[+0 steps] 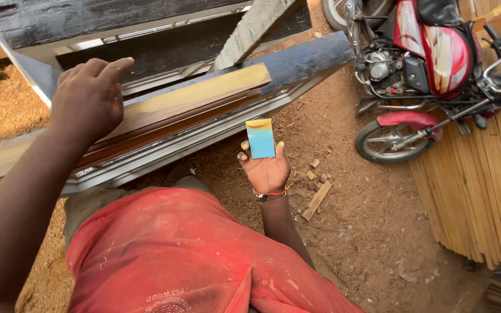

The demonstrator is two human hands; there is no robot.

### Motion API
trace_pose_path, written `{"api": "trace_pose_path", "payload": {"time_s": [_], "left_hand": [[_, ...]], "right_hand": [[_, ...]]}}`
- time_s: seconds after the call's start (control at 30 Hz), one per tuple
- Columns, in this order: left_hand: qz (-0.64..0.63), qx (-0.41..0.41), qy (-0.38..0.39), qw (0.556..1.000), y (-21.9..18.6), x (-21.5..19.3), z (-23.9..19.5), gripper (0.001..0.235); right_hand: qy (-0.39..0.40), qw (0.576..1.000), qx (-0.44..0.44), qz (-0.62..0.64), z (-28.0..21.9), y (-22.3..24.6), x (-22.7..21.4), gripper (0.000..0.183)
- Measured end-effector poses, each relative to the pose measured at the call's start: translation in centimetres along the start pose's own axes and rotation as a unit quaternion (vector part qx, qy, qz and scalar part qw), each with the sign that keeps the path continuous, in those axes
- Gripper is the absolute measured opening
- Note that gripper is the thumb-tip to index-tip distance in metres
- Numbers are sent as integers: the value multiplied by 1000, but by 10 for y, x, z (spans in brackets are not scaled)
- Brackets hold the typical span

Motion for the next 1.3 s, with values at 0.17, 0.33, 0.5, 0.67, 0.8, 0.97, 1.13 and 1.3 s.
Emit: {"api": "trace_pose_path", "payload": {"time_s": [0.17, 0.33, 0.5, 0.67, 0.8, 0.97, 1.13, 1.3], "left_hand": [[-4, -120, -72, 990, 72, -67, -102, 40], [-4, -194, -202, 960, 141, -114, -184, 37], [-5, -325, -317, 891, 210, -138, -281, 35], [73, -452, -369, 809, 258, -130, -385, 39], [-67, -545, -372, 749, 297, -85, -433, 36], [-351, -560, -279, 697, 300, -26, -431, 32], [-333, -474, -359, 732, 284, -61, -426, 45], [-177, -429, -333, 821, 294, -104, -429, 25]], "right_hand": [[36, 996, 74, -35, 25, -53, 34, 46], [68, 976, 136, -154, 45, -116, 77, 65], [139, 944, 209, -214, 62, -219, 129, 65], [195, 862, 308, -352, 76, -337, 164, 60], [344, 736, 312, -493, 82, -426, 201, 49], [487, 610, 307, -544, 81, -525, 232, 35], [537, 539, 319, -566, 75, -584, 245, 32], [535, 526, 306, -586, 72, -602, 245, 32]]}}
Point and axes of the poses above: each hand's wrist, its own z-axis towards the middle knuckle, its own x-axis out of the palm, y = z × x, the point moved 8 cm from there along z, towards the middle knuckle, and after that the axes turned 10 degrees about z, right-handed, at the moved point
